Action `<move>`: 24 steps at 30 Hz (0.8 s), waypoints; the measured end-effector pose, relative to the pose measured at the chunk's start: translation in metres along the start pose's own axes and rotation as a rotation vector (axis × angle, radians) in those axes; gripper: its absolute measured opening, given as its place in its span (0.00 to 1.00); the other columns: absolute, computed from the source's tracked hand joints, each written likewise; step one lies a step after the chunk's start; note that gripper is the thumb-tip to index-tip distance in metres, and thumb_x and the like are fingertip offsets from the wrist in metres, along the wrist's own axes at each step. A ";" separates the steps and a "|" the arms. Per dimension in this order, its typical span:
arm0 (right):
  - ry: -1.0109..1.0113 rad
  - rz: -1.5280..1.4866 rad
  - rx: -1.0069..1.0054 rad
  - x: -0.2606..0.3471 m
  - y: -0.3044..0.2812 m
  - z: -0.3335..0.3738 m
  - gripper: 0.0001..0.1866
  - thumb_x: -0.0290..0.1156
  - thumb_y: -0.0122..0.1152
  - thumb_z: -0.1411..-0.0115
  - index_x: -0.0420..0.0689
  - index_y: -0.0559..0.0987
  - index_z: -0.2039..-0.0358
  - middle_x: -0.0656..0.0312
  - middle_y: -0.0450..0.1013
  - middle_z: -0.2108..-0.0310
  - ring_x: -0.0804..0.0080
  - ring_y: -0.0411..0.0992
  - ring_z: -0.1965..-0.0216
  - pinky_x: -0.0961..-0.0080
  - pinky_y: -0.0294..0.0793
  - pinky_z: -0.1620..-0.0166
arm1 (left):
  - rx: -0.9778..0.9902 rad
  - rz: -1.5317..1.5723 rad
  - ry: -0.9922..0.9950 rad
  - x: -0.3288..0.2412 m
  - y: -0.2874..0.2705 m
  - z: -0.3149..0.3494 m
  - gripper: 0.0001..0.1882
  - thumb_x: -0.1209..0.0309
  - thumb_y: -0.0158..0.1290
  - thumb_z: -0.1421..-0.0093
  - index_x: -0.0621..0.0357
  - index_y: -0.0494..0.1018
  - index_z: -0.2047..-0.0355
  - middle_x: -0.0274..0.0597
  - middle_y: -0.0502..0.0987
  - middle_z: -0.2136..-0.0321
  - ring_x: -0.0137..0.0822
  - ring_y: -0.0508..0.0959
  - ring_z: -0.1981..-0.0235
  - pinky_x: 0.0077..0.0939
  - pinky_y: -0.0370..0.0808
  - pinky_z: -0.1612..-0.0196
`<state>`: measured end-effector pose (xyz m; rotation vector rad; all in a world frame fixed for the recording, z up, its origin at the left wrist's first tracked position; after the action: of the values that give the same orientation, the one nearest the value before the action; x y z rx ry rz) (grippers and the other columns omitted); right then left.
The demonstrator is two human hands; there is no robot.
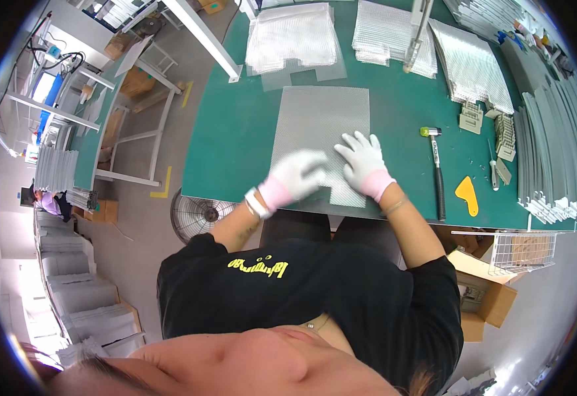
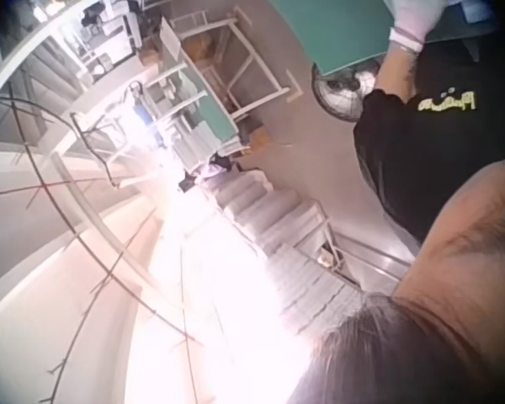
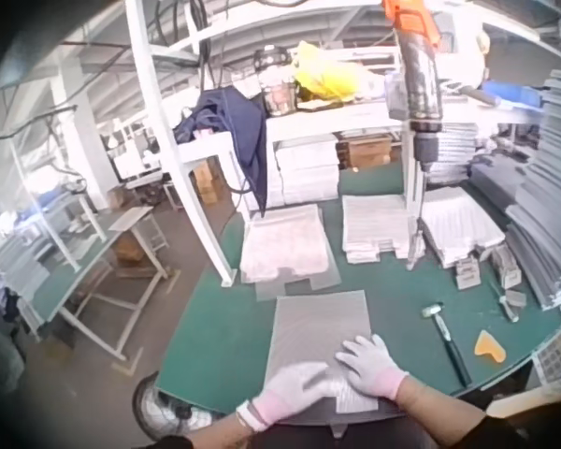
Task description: The person assembles metal frames by placing a mesh sheet onto a green workbench, positioning a metal frame over it, and securing the assembly with a hammer and a power drill. The person repeats this process for multiple units, handling the mesh and frames by hand.
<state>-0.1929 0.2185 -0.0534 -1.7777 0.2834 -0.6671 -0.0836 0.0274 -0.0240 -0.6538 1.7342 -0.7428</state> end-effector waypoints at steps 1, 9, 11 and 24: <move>0.007 -0.006 0.009 -0.004 -0.003 -0.001 0.27 0.31 0.55 0.46 0.50 0.75 0.42 0.51 0.64 0.36 0.48 0.58 0.33 0.43 0.48 0.31 | -0.188 -0.018 -0.062 0.032 -0.012 -0.016 0.27 0.60 0.58 0.42 0.65 0.73 0.47 0.57 0.77 0.50 0.53 0.76 0.47 0.40 0.72 0.42; -0.020 -0.086 -0.114 -0.005 -0.008 0.000 0.26 0.30 0.57 0.50 0.45 0.78 0.47 0.51 0.69 0.40 0.47 0.61 0.35 0.45 0.50 0.31 | -0.644 0.641 -0.636 0.214 -0.080 -0.127 0.29 0.58 0.58 0.40 0.71 0.72 0.47 0.54 0.77 0.49 0.46 0.76 0.48 0.35 0.71 0.44; -0.023 -0.113 -0.120 -0.003 -0.007 0.000 0.26 0.29 0.58 0.51 0.44 0.78 0.48 0.52 0.69 0.41 0.47 0.61 0.36 0.45 0.50 0.31 | -0.737 0.845 -0.700 0.227 -0.081 -0.141 0.25 0.60 0.59 0.40 0.66 0.73 0.49 0.49 0.78 0.53 0.44 0.77 0.52 0.35 0.74 0.48; 0.024 -0.076 -0.121 -0.017 -0.002 0.002 0.26 0.28 0.57 0.51 0.45 0.78 0.48 0.54 0.70 0.41 0.49 0.61 0.35 0.45 0.50 0.31 | -0.474 1.433 0.016 0.185 -0.158 -0.174 0.19 0.68 0.52 0.33 0.56 0.67 0.43 0.40 0.75 0.52 0.41 0.74 0.48 0.38 0.75 0.46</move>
<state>-0.2058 0.2291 -0.0572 -1.9041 0.2789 -0.7388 -0.2897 -0.1853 0.0186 0.3812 1.8648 0.6664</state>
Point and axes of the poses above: each hand's wrist, its own z-axis away from the middle knuckle, its own y-axis out of the palm, x = y × z, the point moved 2 cm from there along -z, towards the middle knuckle
